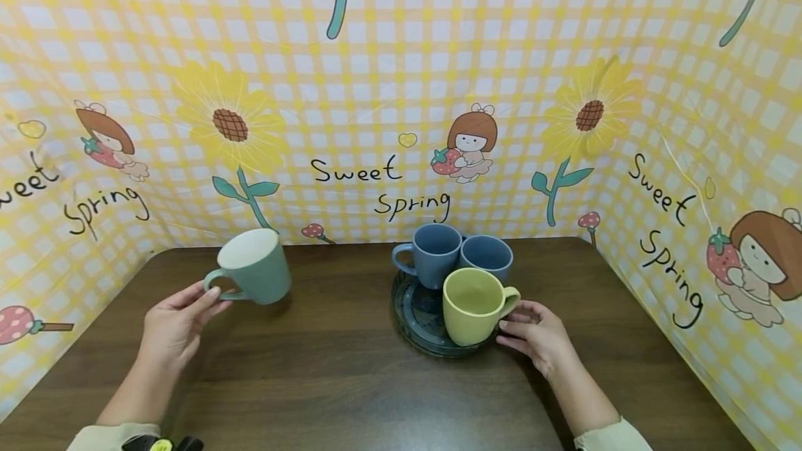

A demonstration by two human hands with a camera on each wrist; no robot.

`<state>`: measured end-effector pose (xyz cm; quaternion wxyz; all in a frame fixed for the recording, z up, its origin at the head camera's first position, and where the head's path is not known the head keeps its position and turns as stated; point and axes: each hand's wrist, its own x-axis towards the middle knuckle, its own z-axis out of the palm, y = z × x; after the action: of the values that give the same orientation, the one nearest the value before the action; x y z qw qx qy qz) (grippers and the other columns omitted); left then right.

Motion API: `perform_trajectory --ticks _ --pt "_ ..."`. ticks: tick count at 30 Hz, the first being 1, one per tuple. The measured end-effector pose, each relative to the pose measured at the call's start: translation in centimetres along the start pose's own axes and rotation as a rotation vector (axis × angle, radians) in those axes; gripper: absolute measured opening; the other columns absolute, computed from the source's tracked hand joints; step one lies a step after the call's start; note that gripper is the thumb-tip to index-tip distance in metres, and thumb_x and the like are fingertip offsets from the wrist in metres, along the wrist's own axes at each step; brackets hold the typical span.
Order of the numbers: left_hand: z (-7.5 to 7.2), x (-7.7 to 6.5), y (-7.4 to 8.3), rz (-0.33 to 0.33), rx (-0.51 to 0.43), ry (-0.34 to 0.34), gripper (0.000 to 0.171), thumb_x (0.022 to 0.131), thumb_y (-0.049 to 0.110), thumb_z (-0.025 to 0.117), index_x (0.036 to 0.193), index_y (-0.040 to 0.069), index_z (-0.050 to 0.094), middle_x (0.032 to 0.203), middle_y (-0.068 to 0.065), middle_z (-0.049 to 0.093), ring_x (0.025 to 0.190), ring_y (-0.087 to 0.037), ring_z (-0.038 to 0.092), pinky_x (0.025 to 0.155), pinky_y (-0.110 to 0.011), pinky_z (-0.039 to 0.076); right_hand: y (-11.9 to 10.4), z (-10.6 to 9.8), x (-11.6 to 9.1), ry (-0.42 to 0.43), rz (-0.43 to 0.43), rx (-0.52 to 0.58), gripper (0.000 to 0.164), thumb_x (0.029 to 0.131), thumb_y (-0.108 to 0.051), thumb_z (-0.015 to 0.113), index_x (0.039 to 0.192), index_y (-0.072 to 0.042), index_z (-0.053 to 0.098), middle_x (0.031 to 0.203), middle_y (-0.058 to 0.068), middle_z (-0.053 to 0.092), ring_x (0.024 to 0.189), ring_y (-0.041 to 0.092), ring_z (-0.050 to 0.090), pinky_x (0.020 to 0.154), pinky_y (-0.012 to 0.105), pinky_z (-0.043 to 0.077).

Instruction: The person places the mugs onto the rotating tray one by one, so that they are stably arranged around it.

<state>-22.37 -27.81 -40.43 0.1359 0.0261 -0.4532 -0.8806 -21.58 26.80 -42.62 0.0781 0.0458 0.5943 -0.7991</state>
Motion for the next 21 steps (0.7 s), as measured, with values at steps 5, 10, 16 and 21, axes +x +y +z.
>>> perform_trajectory --ticks 5,10,16,21 --pt "0.8 -0.1 -0.4 -0.012 0.008 -0.01 0.023 0.085 -0.018 0.063 0.086 0.001 0.076 0.079 -0.008 0.07 0.075 -0.018 0.072 0.072 -0.033 0.059 0.1 0.2 -0.3 0.002 0.01 0.002 0.043 0.086 0.02 0.057 0.119 -0.001 0.039 0.095 0.009 0.059 0.083 0.018 0.068 0.079 0.042 0.059" --pt "1.5 -0.3 -0.8 -0.019 0.033 -0.022 0.021 0.086 -0.017 0.063 0.085 0.0 0.076 0.079 -0.007 0.07 0.074 -0.018 0.072 0.071 -0.032 0.059 0.2 0.4 -0.5 0.0 0.007 0.008 0.042 0.085 0.02 0.058 0.115 -0.002 0.041 0.093 0.009 0.06 0.082 0.018 0.068 0.079 0.042 0.059" --pt "2.2 -0.4 -1.2 -0.027 0.025 -0.044 0.023 0.086 -0.018 0.062 0.085 0.001 0.076 0.079 -0.007 0.07 0.075 -0.017 0.072 0.072 -0.033 0.059 0.2 0.2 -0.7 -0.007 0.015 0.002 0.042 0.085 0.018 0.061 0.116 -0.002 0.041 0.095 0.01 0.06 0.084 0.018 0.068 0.08 0.043 0.058" --pt "2.7 -0.4 -1.6 -0.03 0.02 -0.057 0.023 0.086 -0.018 0.062 0.085 0.0 0.076 0.08 -0.007 0.07 0.075 -0.017 0.072 0.072 -0.033 0.059 0.1 0.0 -0.8 -0.009 0.012 -0.003 0.044 0.084 0.017 0.062 0.118 -0.002 0.04 0.097 0.009 0.059 0.086 0.016 0.066 0.083 0.043 0.057"
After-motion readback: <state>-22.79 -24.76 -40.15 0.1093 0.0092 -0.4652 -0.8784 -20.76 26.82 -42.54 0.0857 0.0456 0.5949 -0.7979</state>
